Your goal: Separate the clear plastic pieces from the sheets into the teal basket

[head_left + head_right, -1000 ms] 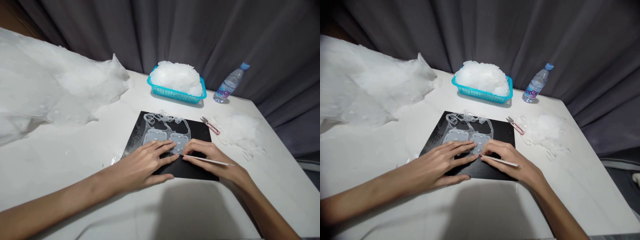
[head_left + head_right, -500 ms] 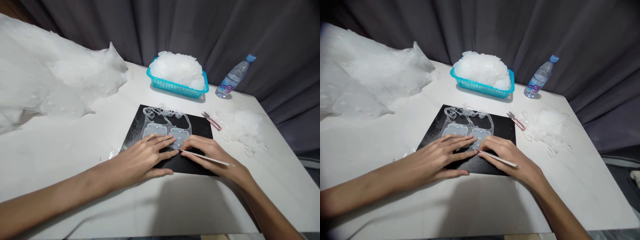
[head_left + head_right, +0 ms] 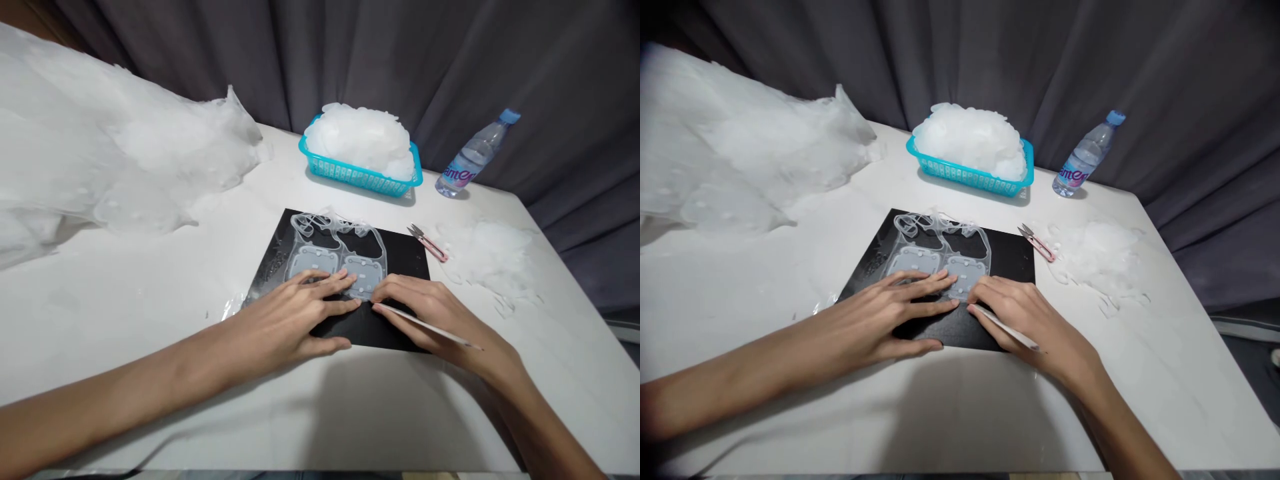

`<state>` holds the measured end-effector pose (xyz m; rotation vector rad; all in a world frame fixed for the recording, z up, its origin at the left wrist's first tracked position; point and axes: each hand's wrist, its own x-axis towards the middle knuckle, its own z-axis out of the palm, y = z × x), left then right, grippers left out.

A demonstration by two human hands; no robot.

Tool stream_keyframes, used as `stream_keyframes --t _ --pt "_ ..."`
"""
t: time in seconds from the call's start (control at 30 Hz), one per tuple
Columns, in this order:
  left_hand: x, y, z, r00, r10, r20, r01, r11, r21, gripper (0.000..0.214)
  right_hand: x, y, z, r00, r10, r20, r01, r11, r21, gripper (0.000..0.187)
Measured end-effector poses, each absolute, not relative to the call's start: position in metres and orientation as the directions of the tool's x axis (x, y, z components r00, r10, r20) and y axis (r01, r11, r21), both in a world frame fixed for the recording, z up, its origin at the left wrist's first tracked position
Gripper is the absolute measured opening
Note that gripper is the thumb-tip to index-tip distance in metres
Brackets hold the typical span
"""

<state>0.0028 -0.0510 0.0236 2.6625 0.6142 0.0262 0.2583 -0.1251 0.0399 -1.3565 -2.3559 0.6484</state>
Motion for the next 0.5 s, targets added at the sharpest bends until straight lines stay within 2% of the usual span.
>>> stream_keyframes --t 0.13,0.23,0.33,0.5 --pt "0.001 -0.054 0.023 0.878 0.468 -0.099 0.462 -0.777 0.428 0.058 0.257 -0.123 0.041 -0.484 0.87 0.093 0.701 0.449 -0.554 0.012" --pt "-0.001 -0.058 0.022 0.863 0.497 -0.094 0.483 -0.756 0.441 0.059 0.253 -0.12 0.04 -0.502 0.857 0.119 0.709 0.487 -0.51 0.013" --pt "-0.002 -0.062 0.02 0.843 0.533 -0.078 0.504 -0.731 0.46 0.057 0.25 -0.118 0.033 -0.534 0.826 0.181 0.73 0.558 -0.395 0.016" --pt "-0.003 -0.063 0.02 0.841 0.532 -0.096 0.504 -0.706 0.497 0.055 0.25 -0.117 0.014 -0.609 0.72 0.332 0.733 0.671 -0.111 0.017"
